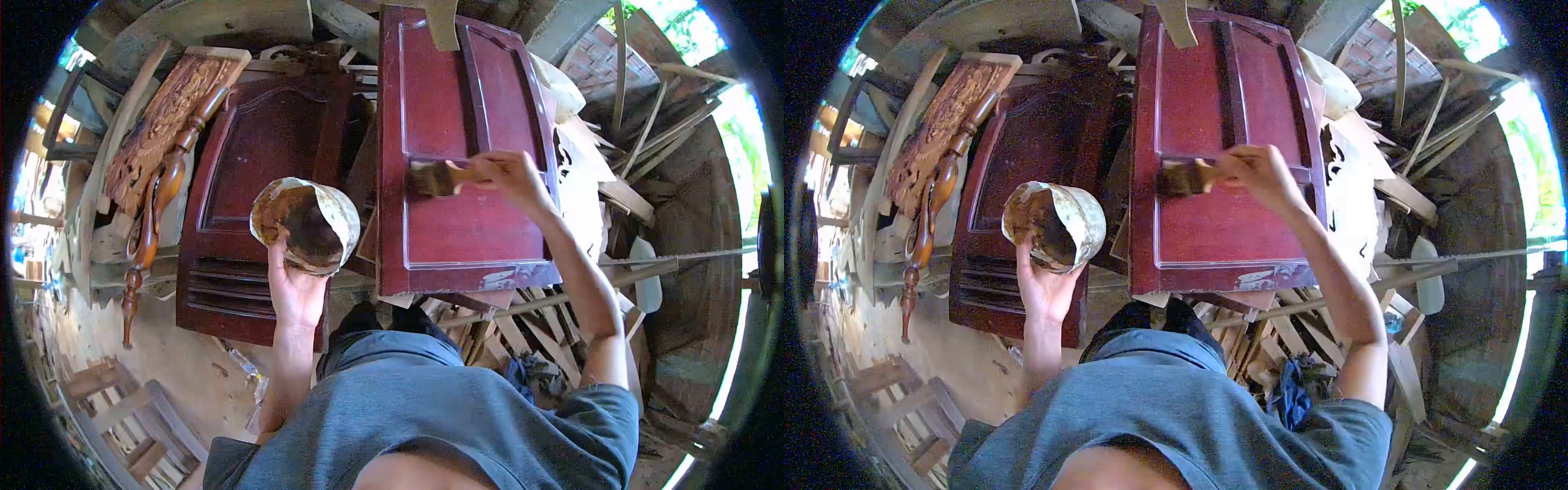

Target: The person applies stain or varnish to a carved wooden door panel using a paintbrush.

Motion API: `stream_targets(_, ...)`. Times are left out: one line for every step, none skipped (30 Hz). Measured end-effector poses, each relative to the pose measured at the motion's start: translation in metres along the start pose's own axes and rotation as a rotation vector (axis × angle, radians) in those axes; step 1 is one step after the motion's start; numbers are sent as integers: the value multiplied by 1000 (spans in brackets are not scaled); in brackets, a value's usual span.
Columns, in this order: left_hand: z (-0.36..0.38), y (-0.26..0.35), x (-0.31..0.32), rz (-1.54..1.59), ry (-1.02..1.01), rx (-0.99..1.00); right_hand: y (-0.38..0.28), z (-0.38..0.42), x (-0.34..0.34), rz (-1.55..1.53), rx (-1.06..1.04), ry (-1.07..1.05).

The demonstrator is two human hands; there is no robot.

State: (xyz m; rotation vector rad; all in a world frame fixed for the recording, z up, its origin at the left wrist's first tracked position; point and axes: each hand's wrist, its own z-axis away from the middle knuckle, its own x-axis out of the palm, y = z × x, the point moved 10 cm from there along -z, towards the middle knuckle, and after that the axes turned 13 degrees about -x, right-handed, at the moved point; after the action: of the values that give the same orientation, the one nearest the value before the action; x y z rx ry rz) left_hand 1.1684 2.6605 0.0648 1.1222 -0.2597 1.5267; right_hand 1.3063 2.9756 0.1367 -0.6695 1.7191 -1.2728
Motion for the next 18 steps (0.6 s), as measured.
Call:
stream_targets(-1,1,-2,-1,2,9,7,10,-10,2,5,0)
stream_targets(-2,2,-6,2,5,5,19,22,-33,38,-3,107)
stream_targets(-3,1,-9,-24,13,-7,32,36,-58,74,-8,218)
stream_targets(-5,0,-11,-53,17,-23,42,50,-82,143,-32,285)
stream_targets(-6,0,-11,-55,14,-37,48,67,-106,215,-57,355)
stream_targets(-7,0,-12,-58,22,-69,54,81,-126,282,-26,383)
stream_targets(-8,-1,-13,-60,32,-101,59,94,-146,349,6,410)
stream_targets(-10,0,-14,-64,27,-114,68,108,-170,459,11,453)
stream_targets(-11,2,-14,-74,16,-116,61,115,-179,569,16,492)
stream_targets(-12,4,-14,-84,7,-114,55,126,-187,670,40,556)
stream_targets(-11,5,-13,-86,5,-117,54,130,-183,671,43,558)
stream_targets(-10,9,-10,-89,7,-99,44,127,-172,824,12,524)
stream_targets(-8,13,-9,-94,8,-78,31,121,-157,974,-22,489)
stream_targets(-7,14,-8,-102,4,-75,26,107,-126,1202,-13,246)
stream_targets(-6,16,-8,-98,9,-60,37,110,-95,1321,-128,176)
stream_targets(-5,18,-7,-97,10,-46,31,92,-42,1725,-93,-189)
stream_targets(-5,18,-5,-112,1,-49,-6,82,-19,1291,-170,46)
stream_targets(-2,19,-8,-95,25,-26,-33,78,10,1034,-306,89)
